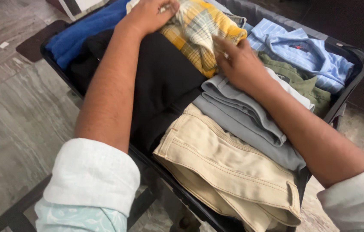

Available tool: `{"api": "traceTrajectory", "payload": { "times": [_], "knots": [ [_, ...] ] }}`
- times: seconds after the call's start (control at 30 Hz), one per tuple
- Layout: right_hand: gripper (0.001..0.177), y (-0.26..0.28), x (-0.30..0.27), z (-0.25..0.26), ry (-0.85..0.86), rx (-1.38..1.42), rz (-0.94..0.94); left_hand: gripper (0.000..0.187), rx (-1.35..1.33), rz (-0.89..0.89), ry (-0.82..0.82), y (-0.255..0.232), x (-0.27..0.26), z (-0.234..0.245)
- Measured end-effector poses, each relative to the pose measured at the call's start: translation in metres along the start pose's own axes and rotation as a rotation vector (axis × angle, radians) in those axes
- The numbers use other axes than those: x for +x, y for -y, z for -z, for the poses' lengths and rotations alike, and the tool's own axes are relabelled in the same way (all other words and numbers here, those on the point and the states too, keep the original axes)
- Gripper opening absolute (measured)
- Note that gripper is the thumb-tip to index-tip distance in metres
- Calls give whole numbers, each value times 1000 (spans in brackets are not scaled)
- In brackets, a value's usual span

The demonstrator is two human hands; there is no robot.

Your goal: The person folds a yellow plaid shirt and a dark blue t-shirt on a glass table, then places each item into a red suitcase containing other folded garments.

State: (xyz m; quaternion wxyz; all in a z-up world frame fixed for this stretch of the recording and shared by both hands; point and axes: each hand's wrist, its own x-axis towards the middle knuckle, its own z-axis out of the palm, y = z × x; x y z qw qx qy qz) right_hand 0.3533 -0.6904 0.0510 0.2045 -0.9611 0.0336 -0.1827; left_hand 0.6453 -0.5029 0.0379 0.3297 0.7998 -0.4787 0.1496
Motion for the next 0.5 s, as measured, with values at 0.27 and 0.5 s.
{"api": "traceTrajectory", "payload": {
  "times": [0.27, 0.5],
  "knots": [
    [55, 12, 38, 41, -145, -309, 255, 58, 130, 84, 180, -7, -3, 4],
    [78, 3, 67, -29, 228, -348, 77, 69, 187, 108, 295, -13, 5, 7]
  ]
}}
